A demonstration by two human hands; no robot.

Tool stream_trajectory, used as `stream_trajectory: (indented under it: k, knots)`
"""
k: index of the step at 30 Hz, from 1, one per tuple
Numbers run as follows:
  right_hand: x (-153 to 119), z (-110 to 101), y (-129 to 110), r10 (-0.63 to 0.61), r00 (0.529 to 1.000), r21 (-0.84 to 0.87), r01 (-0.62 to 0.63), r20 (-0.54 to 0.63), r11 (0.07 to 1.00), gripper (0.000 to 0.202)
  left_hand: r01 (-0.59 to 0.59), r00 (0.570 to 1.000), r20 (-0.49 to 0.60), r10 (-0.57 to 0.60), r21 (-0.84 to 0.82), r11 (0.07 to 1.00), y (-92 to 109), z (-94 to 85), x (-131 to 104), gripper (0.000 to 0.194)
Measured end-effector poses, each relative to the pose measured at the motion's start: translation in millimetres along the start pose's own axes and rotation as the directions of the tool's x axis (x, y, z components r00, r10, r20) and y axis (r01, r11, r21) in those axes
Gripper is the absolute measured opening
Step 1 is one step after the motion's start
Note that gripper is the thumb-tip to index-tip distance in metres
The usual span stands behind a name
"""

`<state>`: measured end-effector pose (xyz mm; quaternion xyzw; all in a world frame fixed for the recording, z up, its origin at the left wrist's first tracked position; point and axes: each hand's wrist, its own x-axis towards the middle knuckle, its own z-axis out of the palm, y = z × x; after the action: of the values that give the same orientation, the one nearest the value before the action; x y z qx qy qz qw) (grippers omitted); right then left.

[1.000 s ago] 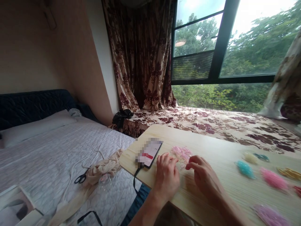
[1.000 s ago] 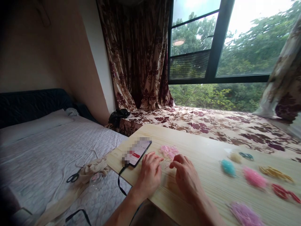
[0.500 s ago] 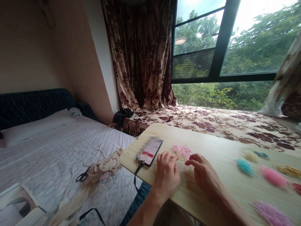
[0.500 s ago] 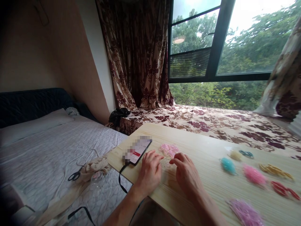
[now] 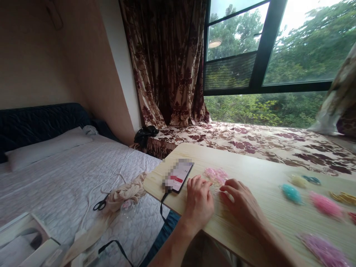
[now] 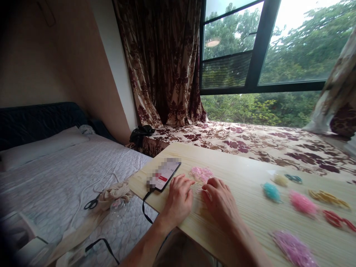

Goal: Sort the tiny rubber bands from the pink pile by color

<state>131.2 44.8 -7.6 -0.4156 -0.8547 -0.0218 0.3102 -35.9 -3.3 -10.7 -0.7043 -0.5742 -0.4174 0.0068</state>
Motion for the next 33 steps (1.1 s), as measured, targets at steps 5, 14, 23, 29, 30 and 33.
stream_trajectory:
  k: [5,14,23,29,30,33]
  knots:
    - [1.2,-1.6,-1.7,-0.012,1.000,-0.013,0.013,0.013,1.000,0.018,0.001,1.000,0.009,-0.001,0.000,1.000,0.6,-1.1,1.2,0.035]
    - [1.3,-1.7,-1.6,-0.028,0.999,-0.031,0.027,-0.026,0.999,0.027,0.014,1.000,0.009,-0.014,0.002,1.000,1.5,-1.8,0.1,0.036]
    - [-2.3,-34.7,12.3,-0.007,0.988,-0.140,-0.014,-0.152,0.990,0.037,0.005,1.000,0.009,-0.005,0.002,1.000,1.8,-1.9,1.5,0.034]
    - [-42.8,-93.4,40.4,-0.026,0.973,-0.203,-0.021,-0.227,0.979,0.042,-0.009,1.000,0.004,0.009,0.003,1.000,-1.7,1.8,0.4,0.032]
    - [-51.9,-103.2,46.3,-0.038,0.970,-0.223,-0.018,-0.241,0.975,0.043,-0.014,1.000,0.002,0.014,0.001,1.000,-2.7,2.8,0.1,0.032]
    - [-79.7,-128.1,63.5,-0.043,0.961,-0.275,-0.035,-0.274,0.961,0.046,-0.030,1.000,-0.005,0.030,-0.006,1.000,-5.4,5.7,-0.7,0.032]
